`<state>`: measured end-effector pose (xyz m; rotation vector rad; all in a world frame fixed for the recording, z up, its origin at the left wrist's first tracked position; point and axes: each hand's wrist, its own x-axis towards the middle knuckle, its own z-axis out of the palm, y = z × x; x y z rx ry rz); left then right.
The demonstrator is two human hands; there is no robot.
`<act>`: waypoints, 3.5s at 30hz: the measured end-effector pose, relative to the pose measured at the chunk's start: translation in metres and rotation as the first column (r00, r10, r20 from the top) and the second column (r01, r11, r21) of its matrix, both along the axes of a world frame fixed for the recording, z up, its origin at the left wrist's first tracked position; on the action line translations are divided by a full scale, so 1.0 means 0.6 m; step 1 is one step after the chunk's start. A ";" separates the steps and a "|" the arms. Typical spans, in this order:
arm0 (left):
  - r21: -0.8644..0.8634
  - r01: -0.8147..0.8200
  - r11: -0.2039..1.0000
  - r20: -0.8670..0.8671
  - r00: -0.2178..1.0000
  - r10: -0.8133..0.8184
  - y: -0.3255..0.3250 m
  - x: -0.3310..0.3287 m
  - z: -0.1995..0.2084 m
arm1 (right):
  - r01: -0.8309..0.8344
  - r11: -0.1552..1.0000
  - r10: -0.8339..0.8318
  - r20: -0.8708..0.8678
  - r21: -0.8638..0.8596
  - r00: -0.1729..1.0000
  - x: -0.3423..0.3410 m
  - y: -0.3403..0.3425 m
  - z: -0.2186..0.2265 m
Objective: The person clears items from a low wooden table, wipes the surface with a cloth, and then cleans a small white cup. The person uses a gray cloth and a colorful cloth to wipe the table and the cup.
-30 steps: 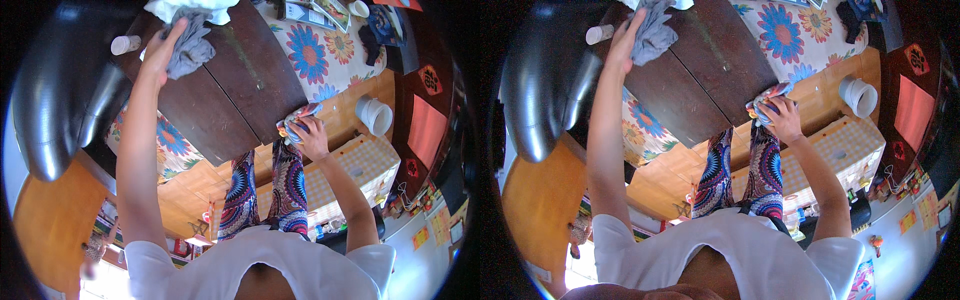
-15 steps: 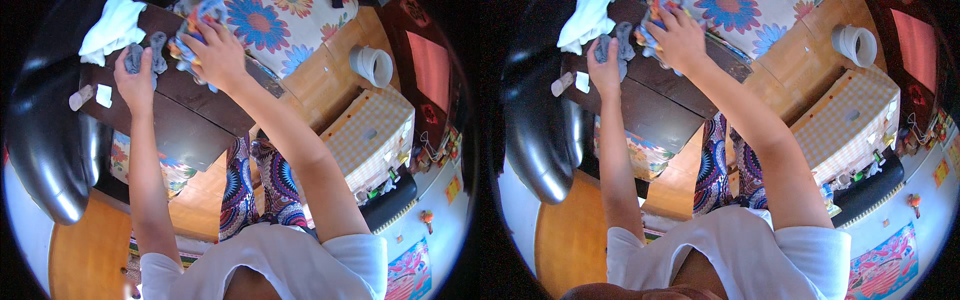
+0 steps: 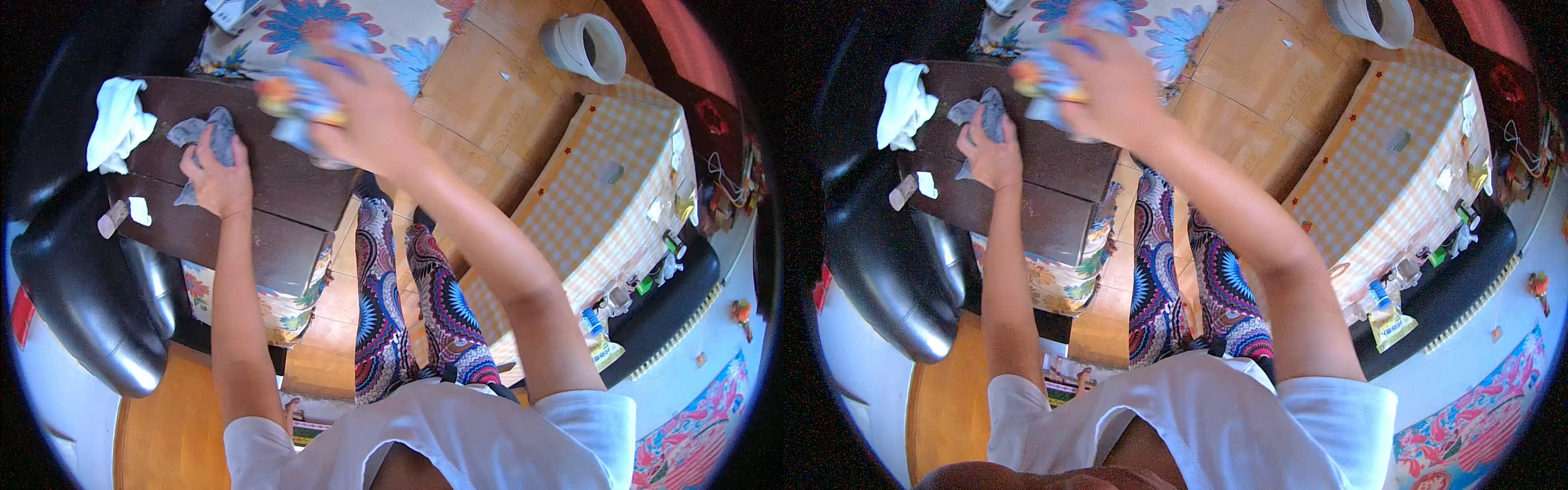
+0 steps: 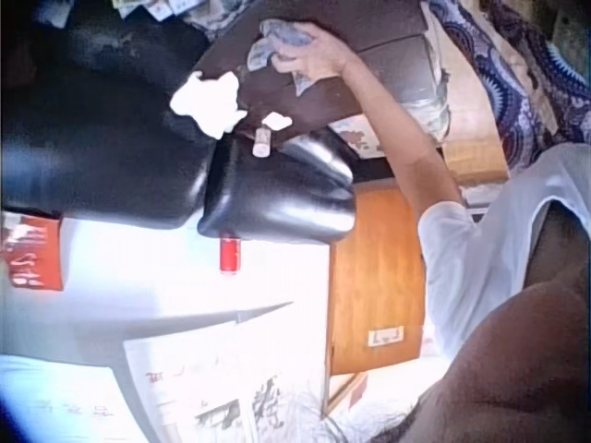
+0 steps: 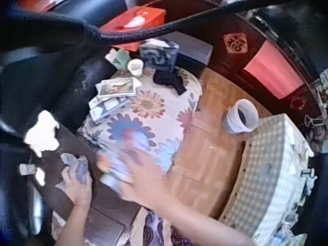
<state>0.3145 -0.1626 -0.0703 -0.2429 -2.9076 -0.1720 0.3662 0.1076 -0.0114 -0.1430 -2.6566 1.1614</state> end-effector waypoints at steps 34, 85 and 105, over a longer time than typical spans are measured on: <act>0.008 -0.041 0.999 -0.087 0.995 0.041 0.025 0.002 -0.018 | -0.275 0.960 0.280 0.191 -0.053 0.941 0.310 -0.087 -0.039; -0.269 0.050 0.962 0.299 0.954 0.034 -0.044 -0.017 -0.001 | 0.801 -0.301 -0.665 0.716 -0.517 0.212 0.390 1.011 -0.525; -0.048 0.121 0.991 0.141 0.983 -0.113 -0.004 -0.014 -0.014 | 0.712 -0.606 -0.502 0.865 -0.355 0.004 0.759 0.441 -0.413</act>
